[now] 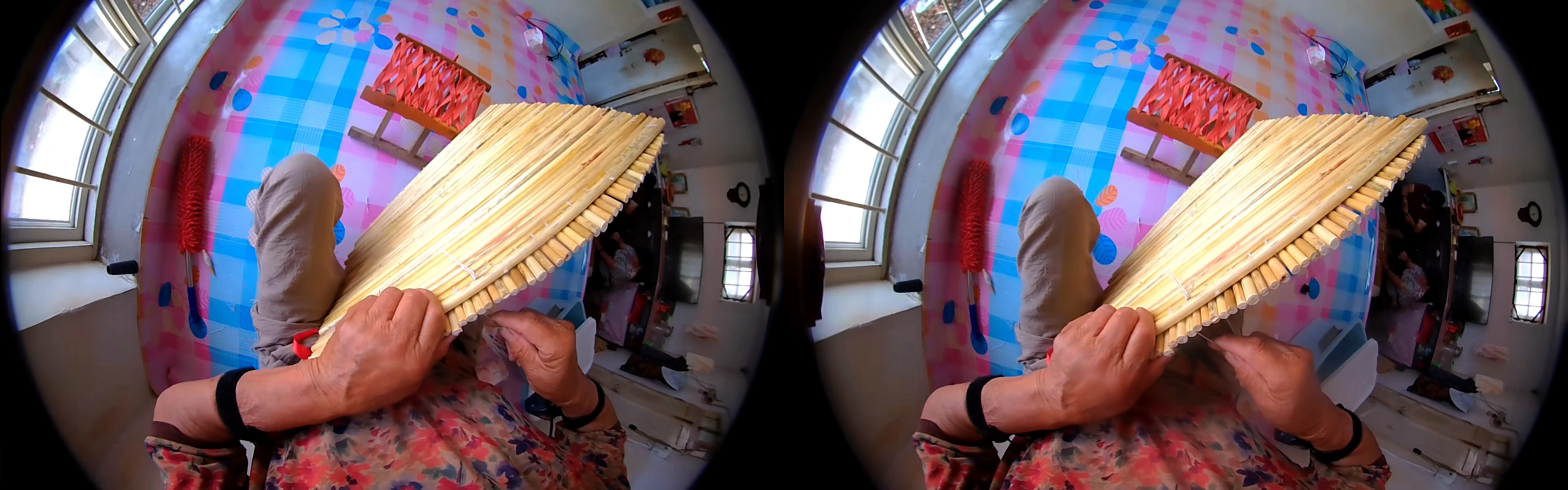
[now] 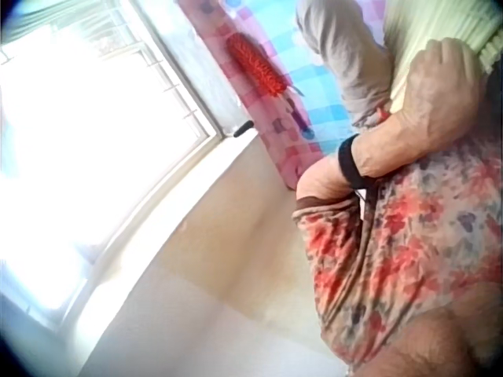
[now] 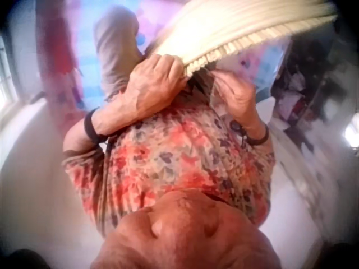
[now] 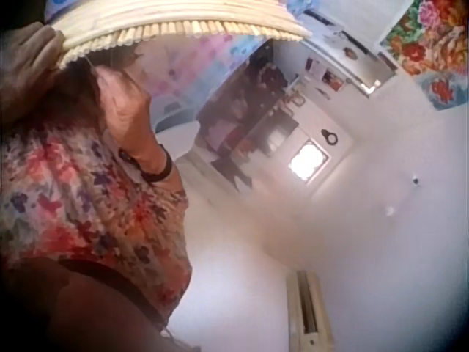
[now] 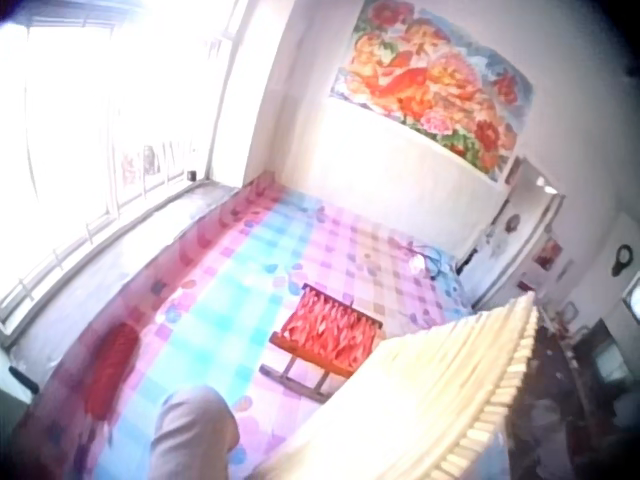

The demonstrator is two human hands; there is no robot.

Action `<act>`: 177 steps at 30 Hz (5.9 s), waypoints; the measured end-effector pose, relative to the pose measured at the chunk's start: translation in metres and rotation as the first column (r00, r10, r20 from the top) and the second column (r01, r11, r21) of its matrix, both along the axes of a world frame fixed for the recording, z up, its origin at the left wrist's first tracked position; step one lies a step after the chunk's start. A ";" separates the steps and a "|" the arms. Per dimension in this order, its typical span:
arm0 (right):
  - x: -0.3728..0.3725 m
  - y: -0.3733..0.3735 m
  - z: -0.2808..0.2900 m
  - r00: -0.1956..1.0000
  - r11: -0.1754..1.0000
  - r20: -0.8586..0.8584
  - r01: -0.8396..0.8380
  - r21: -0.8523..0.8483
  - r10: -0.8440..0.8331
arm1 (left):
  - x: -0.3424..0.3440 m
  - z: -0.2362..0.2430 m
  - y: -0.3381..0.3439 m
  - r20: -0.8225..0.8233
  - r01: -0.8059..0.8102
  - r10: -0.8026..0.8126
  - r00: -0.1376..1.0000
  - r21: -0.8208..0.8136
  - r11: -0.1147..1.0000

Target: The person weaves a bamboo mat by hand, threading white string through the slats to bind them together. They repeatedly adjust the mat's position and pull the string tight to secure the weave.

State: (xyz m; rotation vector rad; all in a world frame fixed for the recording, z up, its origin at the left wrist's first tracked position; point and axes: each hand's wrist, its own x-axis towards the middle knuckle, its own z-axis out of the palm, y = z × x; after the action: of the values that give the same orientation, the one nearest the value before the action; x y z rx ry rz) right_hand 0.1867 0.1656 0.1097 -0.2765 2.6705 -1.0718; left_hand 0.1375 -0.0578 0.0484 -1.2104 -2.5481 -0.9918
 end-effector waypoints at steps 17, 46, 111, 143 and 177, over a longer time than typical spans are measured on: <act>0.002 -0.011 -0.001 0.998 0.997 -0.036 0.056 0.046 -0.055 | -0.002 -0.006 0.000 -0.055 -0.002 0.004 0.998 0.029 1.000; -0.010 -0.027 -0.012 0.987 0.998 -0.149 0.061 0.001 -0.061 | -0.008 -0.003 -0.004 -0.045 0.034 -0.032 0.998 0.039 0.999; -0.007 -0.022 -0.002 0.801 0.836 0.483 0.502 -0.222 -0.353 | -0.002 -0.005 0.027 0.015 0.173 -0.173 0.985 -0.063 0.983; -0.044 0.045 0.012 0.494 0.894 -0.867 0.358 0.270 0.064 | -0.108 0.079 0.005 -0.166 0.111 -0.186 0.968 -0.382 0.917; -0.052 0.003 -0.086 0.973 0.956 -0.220 -0.004 -0.293 -0.064 | -0.118 0.004 -0.047 -0.279 0.189 -0.286 0.917 -0.327 0.926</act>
State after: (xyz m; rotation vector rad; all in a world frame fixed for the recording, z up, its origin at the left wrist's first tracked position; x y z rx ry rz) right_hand 0.1344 0.1683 0.0234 -0.4398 2.7101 -1.5335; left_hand 0.0198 -0.1045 0.0520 -1.6445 -2.3773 -0.4045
